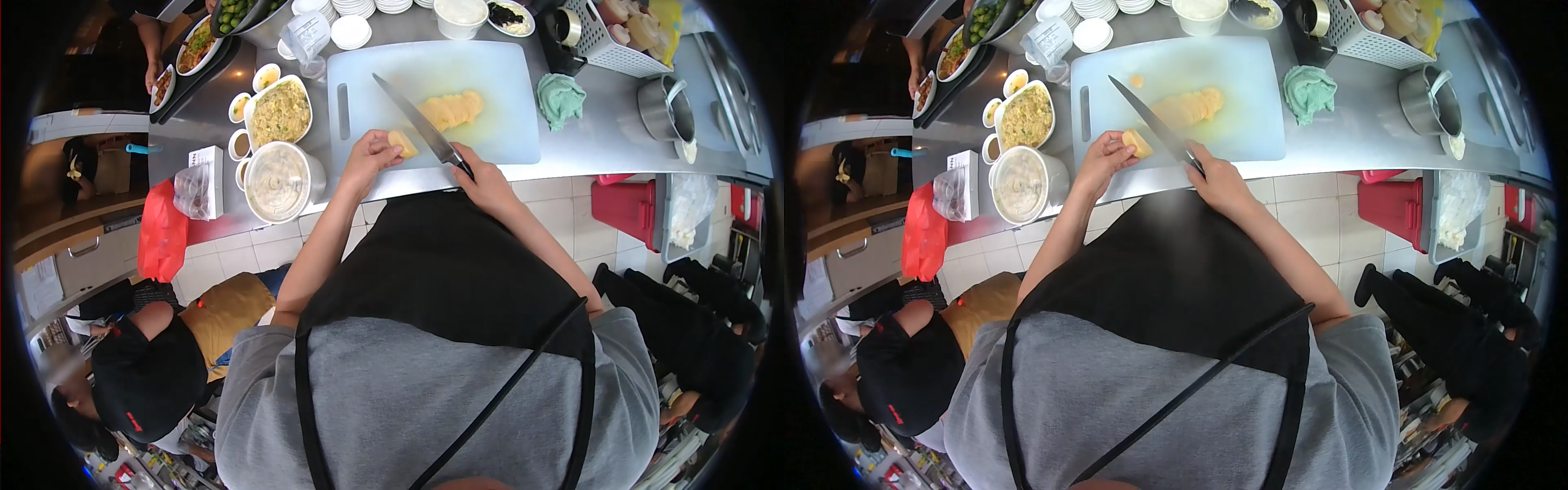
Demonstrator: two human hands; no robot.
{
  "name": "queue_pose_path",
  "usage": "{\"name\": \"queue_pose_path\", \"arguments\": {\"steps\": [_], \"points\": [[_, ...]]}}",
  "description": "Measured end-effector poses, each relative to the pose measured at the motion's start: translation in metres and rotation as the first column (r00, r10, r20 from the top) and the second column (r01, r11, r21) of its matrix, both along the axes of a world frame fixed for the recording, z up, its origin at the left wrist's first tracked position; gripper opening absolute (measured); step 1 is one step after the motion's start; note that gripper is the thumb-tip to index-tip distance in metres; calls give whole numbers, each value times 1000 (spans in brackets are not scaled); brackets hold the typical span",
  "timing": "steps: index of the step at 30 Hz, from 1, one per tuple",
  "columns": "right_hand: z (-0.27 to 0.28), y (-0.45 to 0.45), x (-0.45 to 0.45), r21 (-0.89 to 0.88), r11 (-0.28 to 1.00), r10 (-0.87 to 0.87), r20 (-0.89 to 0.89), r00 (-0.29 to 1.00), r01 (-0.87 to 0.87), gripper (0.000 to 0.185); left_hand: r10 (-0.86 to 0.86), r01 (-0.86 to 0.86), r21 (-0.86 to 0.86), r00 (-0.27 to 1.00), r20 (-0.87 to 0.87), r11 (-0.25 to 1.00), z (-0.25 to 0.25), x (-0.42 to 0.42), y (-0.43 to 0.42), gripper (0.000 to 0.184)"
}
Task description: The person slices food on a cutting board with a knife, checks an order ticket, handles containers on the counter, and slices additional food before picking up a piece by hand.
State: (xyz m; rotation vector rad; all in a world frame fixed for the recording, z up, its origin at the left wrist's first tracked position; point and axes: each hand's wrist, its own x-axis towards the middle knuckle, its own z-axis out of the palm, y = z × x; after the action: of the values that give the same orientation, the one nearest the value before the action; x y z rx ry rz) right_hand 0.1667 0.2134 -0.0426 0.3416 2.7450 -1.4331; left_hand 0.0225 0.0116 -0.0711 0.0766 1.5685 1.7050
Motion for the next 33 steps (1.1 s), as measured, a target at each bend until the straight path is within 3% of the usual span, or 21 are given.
{"name": "queue_pose_path", "arguments": {"steps": [2,5,8,11,13,14,16,17,19,23,33], "points": [[9,1,-2,-32,998,54,121,991,-51,42,6,-6,1,1000,2,1000,-2,1,-1,21],[-2,1,-3,-103,992,87,135,987,-74,42,49,-49,8,999,14,999,-1,2,0,22],[-4,1,-4,-48,992,121,190,974,-114,44,70,-70,-10,998,-2,997,-4,1,1,22],[-11,1,-1,58,981,179,65,982,-183,44,7,-20,-94,991,-132,995,-8,-1,4,24],[-1,-1,-2,63,981,176,131,976,-186,44,-66,-59,-295,914,-399,954,-8,0,7,33],[4,-2,-3,70,979,176,193,965,-192,45,-69,-57,-298,916,-396,953,-8,2,7,33],[7,-2,-2,88,979,164,216,962,-187,45,-98,-310,-378,647,-756,872,5,8,8,33],[6,-2,-2,111,977,153,235,960,-183,45,-103,-306,-384,651,-752,871,3,5,5,33],[-5,-1,2,91,977,170,215,962,-193,45,-257,-215,-298,201,-945,930,0,-1,-4,23],[-15,-5,11,127,974,173,130,976,-190,43,-272,-100,-303,245,-931,948,-2,1,-2,13],[-5,-4,26,265,952,104,189,977,-153,40,-235,-202,-280,219,-947,939,-12,9,15,13]]}}
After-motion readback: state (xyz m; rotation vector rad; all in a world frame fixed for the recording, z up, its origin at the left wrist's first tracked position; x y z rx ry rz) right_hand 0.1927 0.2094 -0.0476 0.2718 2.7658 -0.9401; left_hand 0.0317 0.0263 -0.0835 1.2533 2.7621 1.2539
